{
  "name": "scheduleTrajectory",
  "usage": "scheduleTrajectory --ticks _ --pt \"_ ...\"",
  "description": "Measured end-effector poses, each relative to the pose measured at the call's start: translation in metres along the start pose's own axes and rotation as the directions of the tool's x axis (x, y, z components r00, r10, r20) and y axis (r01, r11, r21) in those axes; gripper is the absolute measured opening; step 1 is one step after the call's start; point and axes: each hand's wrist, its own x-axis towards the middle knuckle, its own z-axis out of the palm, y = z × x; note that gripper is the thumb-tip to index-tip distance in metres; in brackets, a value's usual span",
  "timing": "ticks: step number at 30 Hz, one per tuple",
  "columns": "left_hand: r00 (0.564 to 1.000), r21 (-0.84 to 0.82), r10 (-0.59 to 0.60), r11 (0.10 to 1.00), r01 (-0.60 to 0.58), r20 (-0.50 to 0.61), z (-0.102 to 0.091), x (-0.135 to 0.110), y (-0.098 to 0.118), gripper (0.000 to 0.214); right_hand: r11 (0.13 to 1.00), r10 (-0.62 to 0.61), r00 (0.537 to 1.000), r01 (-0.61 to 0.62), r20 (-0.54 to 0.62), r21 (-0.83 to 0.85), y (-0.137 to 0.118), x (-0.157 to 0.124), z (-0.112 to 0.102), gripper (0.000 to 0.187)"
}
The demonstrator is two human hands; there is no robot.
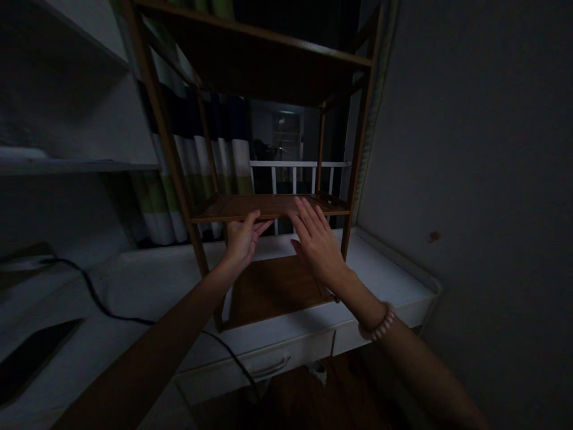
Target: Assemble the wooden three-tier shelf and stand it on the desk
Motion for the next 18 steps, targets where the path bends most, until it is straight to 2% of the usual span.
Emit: scheduleTrajectory --ticks 1,3,5,7,10,13,15,16,17,18 --pt "1.0 -0.006 0.0 1.0 0.0 0.008 0.0 0.0 0.0 0.019 0.998 -0.05 0.996 0.053 0.071 -0.031 -0.004 0.022 0.0 0.045" --pt "1.0 -0.018 0.003 1.0 -0.003 0.025 0.001 0.0 -0.003 0.019 0.993 -0.032 0.978 0.055 0.206 -0.103 -0.009 0.056 0.006 0.042" --pt "1.0 -0.011 0.005 1.0 -0.005 0.004 0.002 0.0 -0.006 0.016 0.989 0.039 0.927 0.018 0.372 -0.149 -0.009 0.076 0.016 0.035" --pt "0.999 0.024 0.011 1.0 -0.01 -0.034 0.003 0.001 -0.008 0.015 0.987 0.079 0.878 -0.004 0.471 -0.158 -0.007 0.084 0.024 0.028" --pt "0.999 0.16 -0.026 0.987 0.021 0.027 -0.002 -0.005 -0.001 0.019 0.987 0.079 0.876 -0.003 0.475 -0.159 -0.004 0.083 0.031 0.027" --pt "0.985 0.388 -0.071 0.922 0.005 0.156 -0.022 -0.025 0.024 0.019 0.985 0.079 0.894 -0.001 0.441 -0.173 -0.002 0.081 0.034 0.032" --pt "0.982 0.479 0.059 0.867 -0.139 0.179 -0.048 -0.041 0.044 0.024 0.985 0.077 0.9 -0.001 0.429 -0.175 -0.001 0.08 0.037 0.035" --pt "0.967 0.513 0.205 0.82 -0.253 0.148 -0.064 -0.047 0.052 0.025 0.984 0.076 0.902 0.001 0.426 -0.178 -0.001 0.081 0.039 0.037" --pt "0.931 0.553 0.349 0.757 -0.348 0.108 -0.082 -0.051 0.058 0.028 0.983 0.074 0.903 0.005 0.423 -0.182 -0.001 0.081 0.041 0.038" --pt "0.908 0.593 0.409 0.71 -0.38 0.092 -0.099 -0.052 0.06 0.036 0.982 0.073 0.904 0.008 0.422 -0.188 -0.002 0.081 0.042 0.038"
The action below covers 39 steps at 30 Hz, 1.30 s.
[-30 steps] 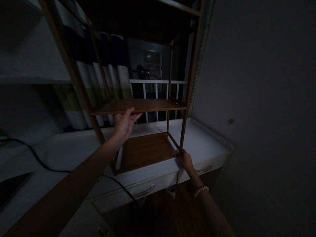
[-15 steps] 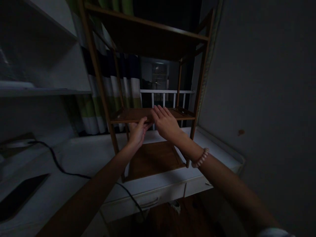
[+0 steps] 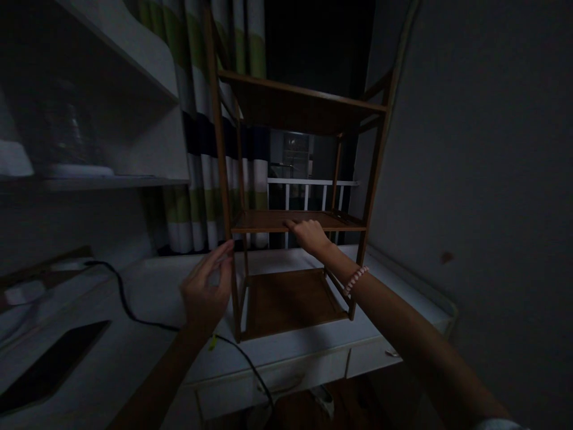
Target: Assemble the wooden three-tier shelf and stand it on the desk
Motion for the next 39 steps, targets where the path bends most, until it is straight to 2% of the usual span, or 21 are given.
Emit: scheduleTrajectory --ticks 1,2,4,6,8,11,17,22,27,29,32,34,37,39 --pt "0.999 0.039 0.016 0.999 -0.014 -0.041 -0.013 -0.001 -0.011 0.045 1.0 0.001 1.0 -0.001 -0.003 -0.008 -0.001 0.001 0.001 0.038" --pt "0.999 0.074 -0.023 0.997 0.025 -0.036 -0.023 -0.001 -0.024 0.057 1.0 0.004 1.0 -0.004 -0.007 -0.017 -0.002 0.001 0.002 0.038" --pt "0.972 0.123 -0.232 0.967 0.225 0.042 -0.031 -0.003 -0.051 0.067 0.999 0.009 1.0 -0.009 0.0 -0.031 -0.004 0.001 0.002 0.037" --pt "0.921 0.242 -0.342 0.925 0.294 0.189 -0.027 -0.008 -0.07 0.071 0.998 0.008 1.0 -0.007 0.014 -0.056 -0.003 -0.001 0.002 0.038" --pt "0.903 0.316 -0.363 0.905 0.284 0.231 -0.015 -0.018 -0.078 0.073 0.996 0.003 1.0 -0.001 0.028 -0.084 0.003 -0.004 0.001 0.039" --pt "0.89 0.348 -0.346 0.907 0.236 0.298 0.002 -0.034 -0.072 0.07 0.994 0.001 1.0 0.002 0.029 -0.111 0.022 -0.01 0.002 0.043" --pt "0.859 0.368 -0.247 0.927 0.074 0.448 0.036 -0.058 -0.043 0.068 0.992 -0.042 0.998 0.035 -0.05 -0.12 0.056 -0.021 0.004 0.04" --pt "0.816 0.443 -0.25 0.897 -0.008 0.521 0.065 -0.069 -0.029 0.064 0.989 0.061 0.995 -0.05 0.074 -0.137 0.047 -0.024 -0.005 0.044" --pt "0.787 0.389 -0.202 0.92 -0.052 0.583 0.067 -0.062 -0.027 0.061 0.989 0.028 0.991 -0.009 0.127 -0.148 0.034 -0.023 -0.012 0.045" --pt "0.808 0.338 -0.146 0.939 -0.069 0.571 0.063 -0.052 -0.024 0.06 0.993 0.0 0.995 0.012 0.103 -0.118 0.033 -0.023 -0.011 0.045" --pt "0.877 0.266 0.006 0.952 -0.152 0.481 0.064 -0.038 -0.015 0.067 0.996 -0.013 0.997 0.02 0.079 -0.082 0.034 -0.023 -0.01 0.045" --pt "0.878 0.243 0.088 0.944 -0.225 0.471 0.071 -0.034 -0.01 0.072 0.997 -0.009 0.997 0.014 0.072 -0.072 0.035 -0.023 -0.009 0.046" --pt "0.852 0.246 0.105 0.933 -0.264 0.513 0.083 -0.034 -0.005 0.073 0.997 -0.005 0.998 0.009 0.059 -0.072 0.036 -0.023 -0.011 0.047" --pt "0.873 0.252 0.137 0.926 -0.281 0.469 0.086 -0.027 -0.008 0.064 0.998 -0.003 0.998 0.007 0.059 -0.069 0.036 -0.022 -0.013 0.047"
